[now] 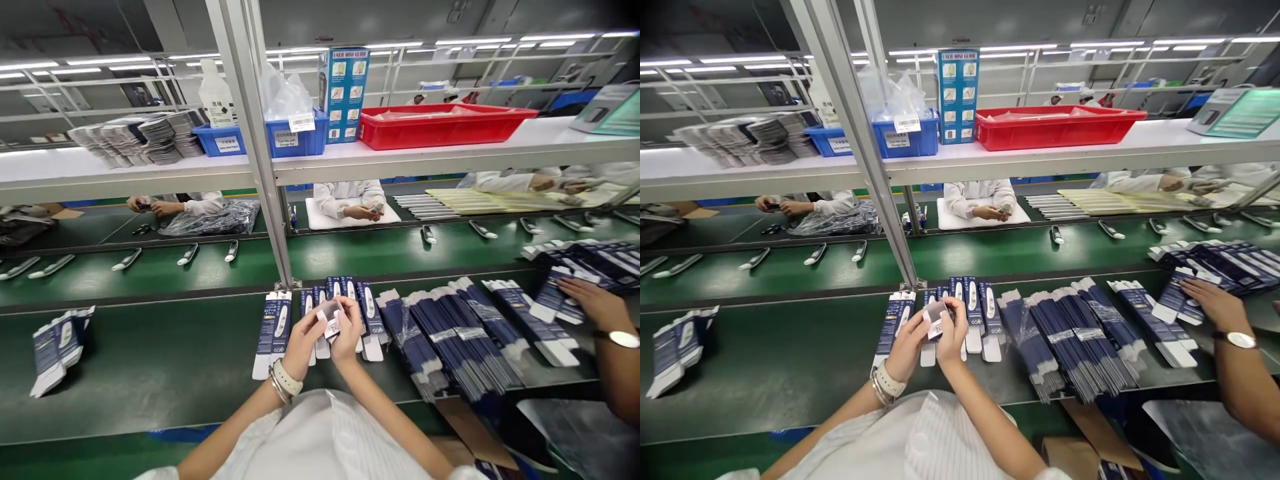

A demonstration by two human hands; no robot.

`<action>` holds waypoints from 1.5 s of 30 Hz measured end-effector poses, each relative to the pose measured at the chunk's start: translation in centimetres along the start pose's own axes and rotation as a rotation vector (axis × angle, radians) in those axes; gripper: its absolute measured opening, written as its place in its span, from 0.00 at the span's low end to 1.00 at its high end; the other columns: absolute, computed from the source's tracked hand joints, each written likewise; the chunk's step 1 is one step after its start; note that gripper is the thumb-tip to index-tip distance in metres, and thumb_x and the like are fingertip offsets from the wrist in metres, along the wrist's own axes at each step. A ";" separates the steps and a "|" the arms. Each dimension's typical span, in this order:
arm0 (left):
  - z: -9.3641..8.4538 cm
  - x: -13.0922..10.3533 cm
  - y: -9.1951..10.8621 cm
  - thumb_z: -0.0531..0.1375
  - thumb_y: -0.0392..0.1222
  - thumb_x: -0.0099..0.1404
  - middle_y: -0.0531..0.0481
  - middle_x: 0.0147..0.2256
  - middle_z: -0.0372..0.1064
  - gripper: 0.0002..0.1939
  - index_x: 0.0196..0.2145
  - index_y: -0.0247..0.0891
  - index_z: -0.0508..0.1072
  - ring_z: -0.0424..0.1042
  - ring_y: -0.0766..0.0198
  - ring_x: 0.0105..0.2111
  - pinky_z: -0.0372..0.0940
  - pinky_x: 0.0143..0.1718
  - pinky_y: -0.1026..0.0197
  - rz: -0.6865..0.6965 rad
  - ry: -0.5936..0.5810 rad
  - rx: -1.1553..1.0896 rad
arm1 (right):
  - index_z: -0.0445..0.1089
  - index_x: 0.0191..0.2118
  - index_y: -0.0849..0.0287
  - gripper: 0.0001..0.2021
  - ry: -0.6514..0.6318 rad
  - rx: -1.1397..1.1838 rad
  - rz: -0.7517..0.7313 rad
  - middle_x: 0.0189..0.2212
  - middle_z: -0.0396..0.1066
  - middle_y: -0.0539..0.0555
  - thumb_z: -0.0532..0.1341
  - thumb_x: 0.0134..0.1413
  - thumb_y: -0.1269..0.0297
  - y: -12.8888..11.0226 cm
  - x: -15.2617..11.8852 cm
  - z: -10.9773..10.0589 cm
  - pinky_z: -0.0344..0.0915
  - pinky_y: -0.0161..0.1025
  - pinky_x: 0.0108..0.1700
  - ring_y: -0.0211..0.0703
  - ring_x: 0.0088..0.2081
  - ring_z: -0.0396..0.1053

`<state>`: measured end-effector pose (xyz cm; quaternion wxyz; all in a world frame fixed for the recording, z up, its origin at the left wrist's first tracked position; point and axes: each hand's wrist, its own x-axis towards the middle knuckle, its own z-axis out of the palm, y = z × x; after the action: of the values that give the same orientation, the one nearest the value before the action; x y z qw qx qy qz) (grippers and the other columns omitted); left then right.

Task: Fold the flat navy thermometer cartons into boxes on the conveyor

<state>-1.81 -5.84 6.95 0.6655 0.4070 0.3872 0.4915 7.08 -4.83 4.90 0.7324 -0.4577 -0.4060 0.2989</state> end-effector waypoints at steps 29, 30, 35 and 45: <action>1.1 -0.1 1.5 0.55 0.41 0.63 0.45 0.45 0.71 0.14 0.45 0.37 0.73 0.71 0.58 0.45 0.66 0.48 0.57 0.467 0.066 0.628 | 0.62 0.44 0.57 0.11 -0.022 0.047 -0.270 0.31 0.64 0.52 0.50 0.57 0.65 -1.8 1.1 -0.6 0.64 0.42 0.37 0.41 0.34 0.65; 0.9 -0.1 1.3 0.54 0.39 0.63 0.44 0.47 0.70 0.15 0.48 0.38 0.71 0.70 0.58 0.46 0.66 0.49 0.57 0.583 0.058 0.706 | 0.63 0.44 0.57 0.11 -0.023 0.060 -0.272 0.31 0.65 0.52 0.50 0.57 0.65 -2.0 1.3 -0.6 0.64 0.42 0.37 0.41 0.34 0.65; 0.1 0.7 1.1 0.53 0.37 0.64 0.38 0.57 0.58 0.26 0.59 0.38 0.56 0.61 0.56 0.55 0.63 0.52 0.53 1.005 -0.053 1.020 | 0.64 0.42 0.57 0.11 -0.042 0.050 -0.280 0.30 0.66 0.52 0.48 0.58 0.64 -2.9 2.2 -1.0 0.64 0.42 0.36 0.41 0.32 0.65; -0.7 2.0 1.0 0.49 0.40 0.66 0.40 0.54 0.62 0.21 0.56 0.40 0.61 0.64 0.57 0.53 0.63 0.50 0.52 0.934 -0.108 0.974 | 0.65 0.41 0.57 0.10 -0.059 0.026 -0.224 0.29 0.64 0.51 0.48 0.59 0.64 -1.8 3.0 -0.9 0.62 0.41 0.36 0.39 0.31 0.65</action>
<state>-2.32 -3.61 7.40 0.1423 0.8091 0.3142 0.4758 9.49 -3.49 7.31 0.7548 -0.3908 -0.4722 0.2336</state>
